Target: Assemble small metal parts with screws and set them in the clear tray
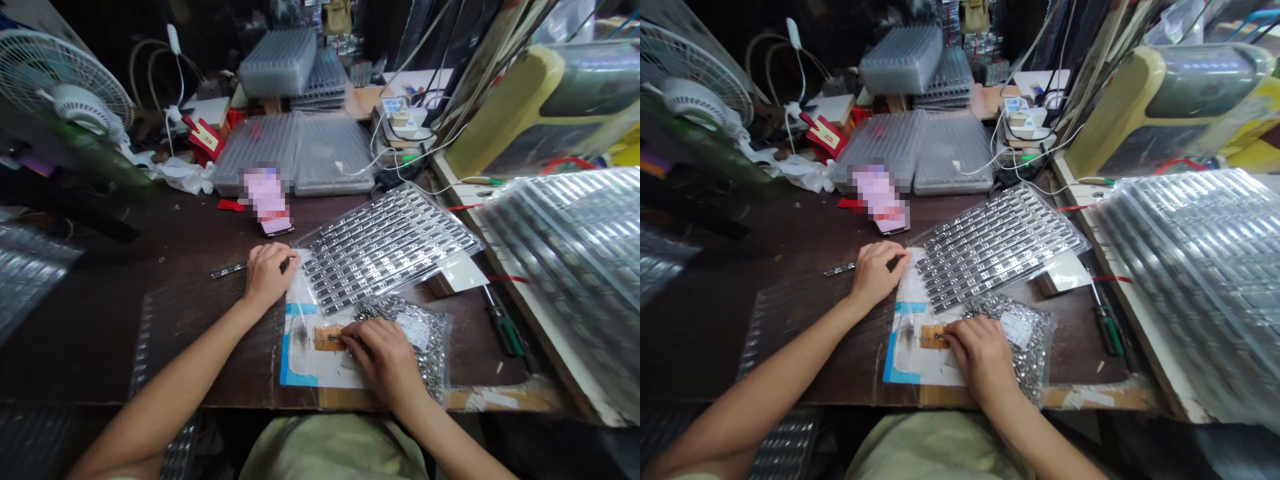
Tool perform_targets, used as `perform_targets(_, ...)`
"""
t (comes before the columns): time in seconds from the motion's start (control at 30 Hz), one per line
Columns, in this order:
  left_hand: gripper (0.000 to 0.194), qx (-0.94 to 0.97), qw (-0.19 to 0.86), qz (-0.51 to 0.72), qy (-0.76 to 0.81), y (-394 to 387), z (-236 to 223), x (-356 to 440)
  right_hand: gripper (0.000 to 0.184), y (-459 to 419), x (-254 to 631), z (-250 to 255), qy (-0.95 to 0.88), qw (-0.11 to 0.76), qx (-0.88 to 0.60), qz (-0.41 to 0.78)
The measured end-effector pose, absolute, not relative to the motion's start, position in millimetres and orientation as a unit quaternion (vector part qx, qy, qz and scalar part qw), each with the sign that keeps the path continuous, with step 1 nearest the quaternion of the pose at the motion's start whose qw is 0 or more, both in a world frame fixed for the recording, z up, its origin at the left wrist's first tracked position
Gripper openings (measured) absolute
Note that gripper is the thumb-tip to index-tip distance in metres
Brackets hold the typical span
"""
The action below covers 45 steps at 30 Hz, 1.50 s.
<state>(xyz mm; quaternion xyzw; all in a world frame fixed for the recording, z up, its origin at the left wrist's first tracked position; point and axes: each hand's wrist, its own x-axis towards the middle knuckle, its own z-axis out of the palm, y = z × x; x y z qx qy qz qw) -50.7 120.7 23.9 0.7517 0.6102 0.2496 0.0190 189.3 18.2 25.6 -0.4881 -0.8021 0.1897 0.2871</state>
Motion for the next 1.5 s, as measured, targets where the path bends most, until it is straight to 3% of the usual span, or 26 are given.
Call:
perform_targets(0.17,0.014,0.756,0.070,0.204,0.618,122,30,-27,0.012,19,191,23,-0.794,0.289,-0.501,0.188)
perform_targets(0.33,0.015,0.716,0.131,0.273,0.629,107,40,-41,0.012,18,176,18,-0.807,0.274,-0.495,0.169)
perform_targets(0.57,0.014,0.759,0.069,0.199,0.615,109,41,-37,0.010,12,163,6,-0.823,0.246,-0.497,0.119)
perform_targets(0.7,0.012,0.760,0.070,0.157,0.627,128,37,-24,0.020,14,175,16,-0.822,0.240,-0.504,0.113)
perform_targets(0.83,0.014,0.724,0.098,0.194,0.655,127,41,-28,0.015,23,209,35,-0.792,0.258,-0.549,0.062)
perform_targets(1.0,0.023,0.619,0.317,0.368,0.617,91,50,-45,0.011,29,224,40,-0.840,0.189,-0.507,0.033)
perform_targets(1.13,0.029,0.559,0.450,0.359,0.596,45,49,-48,0.007,29,204,35,-0.874,0.101,-0.474,-0.036)
perform_targets(1.37,0.017,0.603,0.390,0.310,0.624,0,29,-20,0.011,34,173,41,-0.881,-0.026,-0.461,-0.103)
perform_targets(1.5,0.012,0.672,0.327,0.338,0.573,-3,18,-2,0.012,40,181,44,-0.888,-0.004,-0.457,-0.058)
